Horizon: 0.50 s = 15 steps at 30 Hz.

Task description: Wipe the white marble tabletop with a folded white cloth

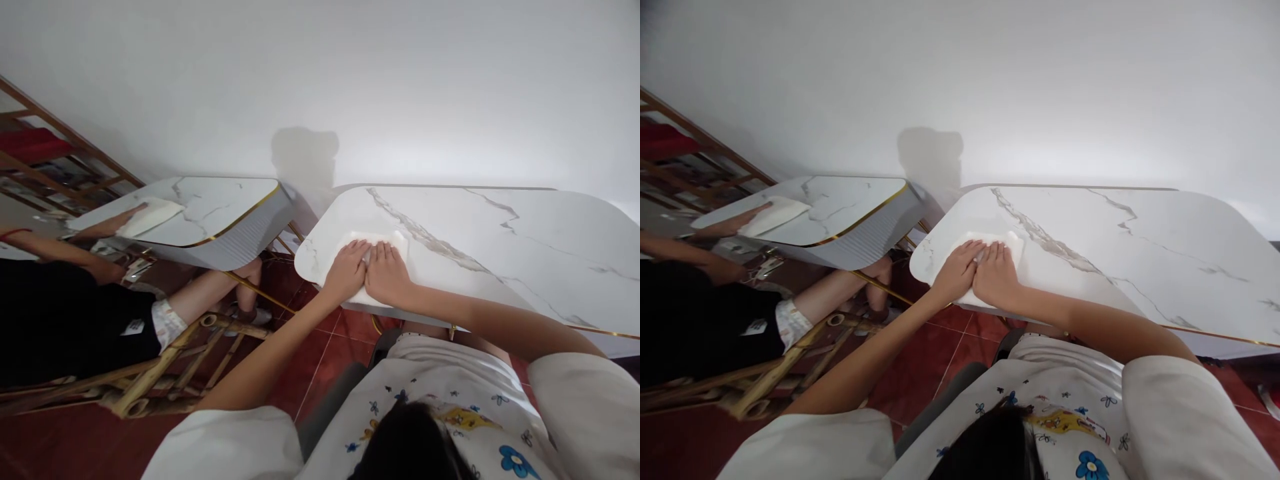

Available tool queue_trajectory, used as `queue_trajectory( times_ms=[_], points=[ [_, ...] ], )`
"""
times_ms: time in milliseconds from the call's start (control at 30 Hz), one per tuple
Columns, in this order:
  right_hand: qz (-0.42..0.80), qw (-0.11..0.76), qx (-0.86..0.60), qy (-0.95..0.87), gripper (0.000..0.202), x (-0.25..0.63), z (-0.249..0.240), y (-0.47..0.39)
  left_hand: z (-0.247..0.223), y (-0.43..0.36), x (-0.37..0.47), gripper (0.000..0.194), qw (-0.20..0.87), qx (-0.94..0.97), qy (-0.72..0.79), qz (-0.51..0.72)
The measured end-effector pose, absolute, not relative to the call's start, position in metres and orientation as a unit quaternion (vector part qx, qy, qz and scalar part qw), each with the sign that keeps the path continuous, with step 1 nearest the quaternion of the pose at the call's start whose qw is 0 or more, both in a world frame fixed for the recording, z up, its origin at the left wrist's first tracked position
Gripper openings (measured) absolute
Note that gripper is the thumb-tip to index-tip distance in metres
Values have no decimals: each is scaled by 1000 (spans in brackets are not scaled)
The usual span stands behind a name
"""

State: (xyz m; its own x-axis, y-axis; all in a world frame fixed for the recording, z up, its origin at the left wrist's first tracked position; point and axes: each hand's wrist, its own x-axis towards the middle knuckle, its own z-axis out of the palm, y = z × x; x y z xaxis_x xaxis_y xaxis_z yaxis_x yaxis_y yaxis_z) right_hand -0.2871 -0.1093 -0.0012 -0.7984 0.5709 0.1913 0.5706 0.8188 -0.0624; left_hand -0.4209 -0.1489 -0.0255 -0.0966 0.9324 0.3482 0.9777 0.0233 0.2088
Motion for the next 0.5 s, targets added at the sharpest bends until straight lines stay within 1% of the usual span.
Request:
queue_trajectory(
  times_ms=[133,233,400,500],
  points=[
    [-10,110,-308,-945,56,-261,-7,-99,-27,-140,-392,49,59,-680,-701,-206],
    [-4,118,-317,-941,57,-258,-13,-76,-26,-120,-387,47,57,-679,-697,-224],
    [10,112,-321,-940,60,-280,-16,-6,-20,-57,-404,40,38,-684,-678,-266],
    [24,99,-337,-936,61,-294,-14,39,-18,-13,-416,40,25,-678,-678,-284]
  ],
)
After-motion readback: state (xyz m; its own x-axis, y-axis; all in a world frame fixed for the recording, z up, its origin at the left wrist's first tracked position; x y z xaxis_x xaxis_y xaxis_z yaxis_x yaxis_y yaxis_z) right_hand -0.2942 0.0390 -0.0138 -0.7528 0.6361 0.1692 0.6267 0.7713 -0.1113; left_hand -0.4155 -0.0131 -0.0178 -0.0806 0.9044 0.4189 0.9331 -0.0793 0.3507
